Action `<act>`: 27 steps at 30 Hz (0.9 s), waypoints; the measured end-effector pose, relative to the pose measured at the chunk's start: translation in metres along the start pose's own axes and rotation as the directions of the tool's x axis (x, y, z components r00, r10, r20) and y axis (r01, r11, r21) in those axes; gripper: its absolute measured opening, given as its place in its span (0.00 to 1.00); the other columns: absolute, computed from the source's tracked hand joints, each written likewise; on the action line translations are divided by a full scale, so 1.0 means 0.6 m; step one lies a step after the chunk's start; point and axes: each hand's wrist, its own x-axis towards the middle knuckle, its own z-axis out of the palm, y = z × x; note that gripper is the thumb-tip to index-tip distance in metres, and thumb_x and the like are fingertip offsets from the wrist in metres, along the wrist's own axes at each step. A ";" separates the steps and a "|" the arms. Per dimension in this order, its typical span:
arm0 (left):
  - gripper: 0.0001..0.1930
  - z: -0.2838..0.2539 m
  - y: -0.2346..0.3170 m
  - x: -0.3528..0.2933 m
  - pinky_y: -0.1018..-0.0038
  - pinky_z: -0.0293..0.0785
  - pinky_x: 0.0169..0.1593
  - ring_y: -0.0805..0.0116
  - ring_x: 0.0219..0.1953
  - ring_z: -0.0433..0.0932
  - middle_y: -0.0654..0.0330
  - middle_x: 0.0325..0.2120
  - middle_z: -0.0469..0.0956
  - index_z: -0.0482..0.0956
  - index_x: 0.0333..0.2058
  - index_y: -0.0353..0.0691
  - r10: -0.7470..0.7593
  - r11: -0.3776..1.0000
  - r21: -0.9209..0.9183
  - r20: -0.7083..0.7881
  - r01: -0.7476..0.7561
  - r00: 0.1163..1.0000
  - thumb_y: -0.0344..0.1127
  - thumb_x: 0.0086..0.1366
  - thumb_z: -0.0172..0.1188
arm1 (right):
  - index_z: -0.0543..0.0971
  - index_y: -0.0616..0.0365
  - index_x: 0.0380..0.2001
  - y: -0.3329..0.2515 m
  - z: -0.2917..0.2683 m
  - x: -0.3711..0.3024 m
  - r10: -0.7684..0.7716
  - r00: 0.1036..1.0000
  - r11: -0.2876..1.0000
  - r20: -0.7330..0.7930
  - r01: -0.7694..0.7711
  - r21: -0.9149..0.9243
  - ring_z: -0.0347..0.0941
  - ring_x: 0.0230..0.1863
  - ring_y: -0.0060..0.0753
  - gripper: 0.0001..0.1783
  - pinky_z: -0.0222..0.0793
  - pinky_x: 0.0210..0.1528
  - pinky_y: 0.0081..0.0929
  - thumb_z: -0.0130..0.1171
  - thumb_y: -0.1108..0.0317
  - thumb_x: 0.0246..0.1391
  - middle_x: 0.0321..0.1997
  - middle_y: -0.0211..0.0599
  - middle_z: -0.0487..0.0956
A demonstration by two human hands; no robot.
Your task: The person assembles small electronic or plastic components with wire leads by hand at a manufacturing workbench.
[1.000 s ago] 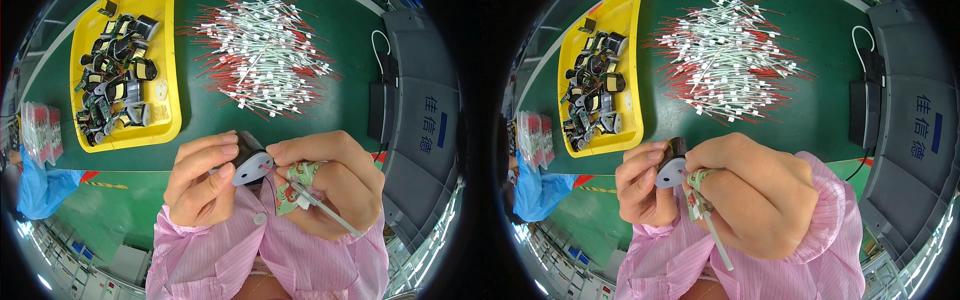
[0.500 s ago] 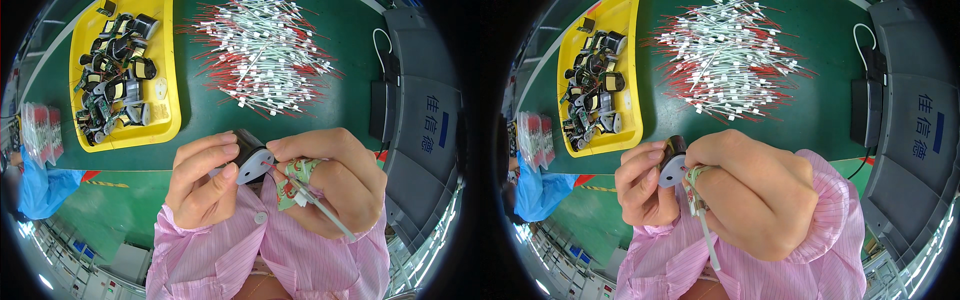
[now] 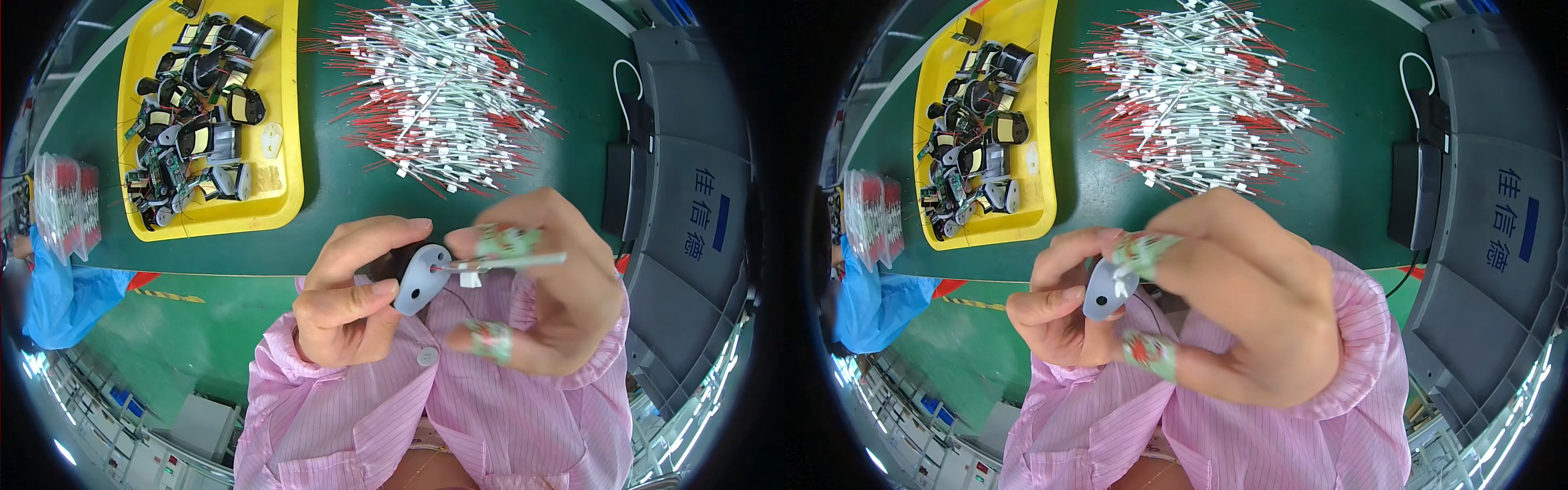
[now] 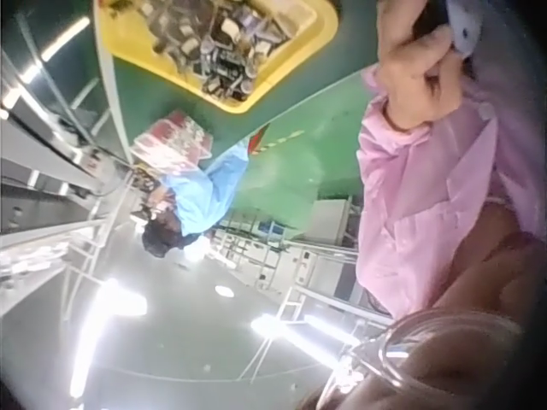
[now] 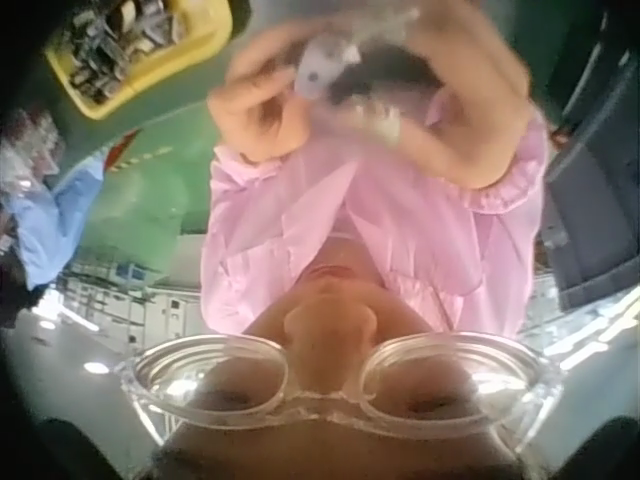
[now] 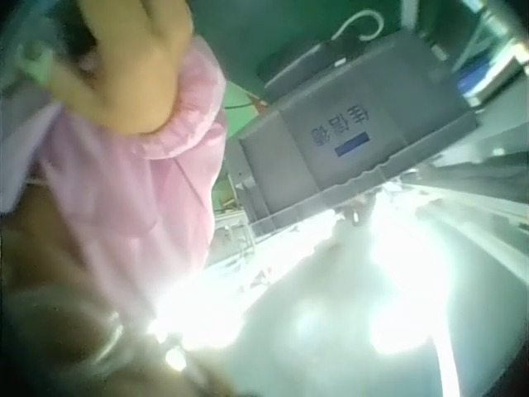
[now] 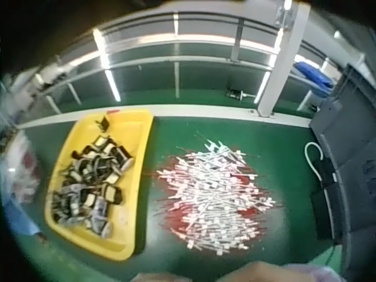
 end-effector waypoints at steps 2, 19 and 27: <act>0.24 0.000 -0.005 -0.003 0.58 0.74 0.47 0.46 0.47 0.75 0.37 0.50 0.71 0.71 0.52 0.47 0.057 0.998 0.018 -0.014 -0.056 0.998 0.19 0.58 0.57 | 0.77 0.69 0.39 0.002 -0.007 -0.003 -0.009 0.998 0.990 -0.056 0.016 0.137 0.76 0.33 0.33 0.21 0.74 0.30 0.26 0.70 0.71 0.42 0.36 0.52 0.77; 0.28 -0.017 0.018 0.018 0.74 0.75 0.33 0.59 0.36 0.78 0.47 0.43 0.72 0.77 0.45 0.32 0.000 0.964 0.267 0.060 -0.016 0.998 0.09 0.40 0.56 | 0.83 0.67 0.27 -0.010 -0.014 -0.003 0.095 0.995 0.979 0.011 -0.091 -0.182 0.71 0.19 0.25 0.14 0.63 0.17 0.18 0.69 0.84 0.30 0.24 0.41 0.77; 0.23 -0.028 0.040 0.024 0.76 0.76 0.36 0.63 0.38 0.79 0.46 0.42 0.76 0.76 0.47 0.29 -0.297 0.951 0.114 0.081 0.287 0.951 0.15 0.48 0.64 | 0.83 0.67 0.26 0.001 -0.020 -0.009 0.015 0.995 0.977 0.095 0.006 -0.211 0.56 0.11 0.25 0.14 0.47 0.12 0.24 0.63 0.84 0.27 0.15 0.32 0.69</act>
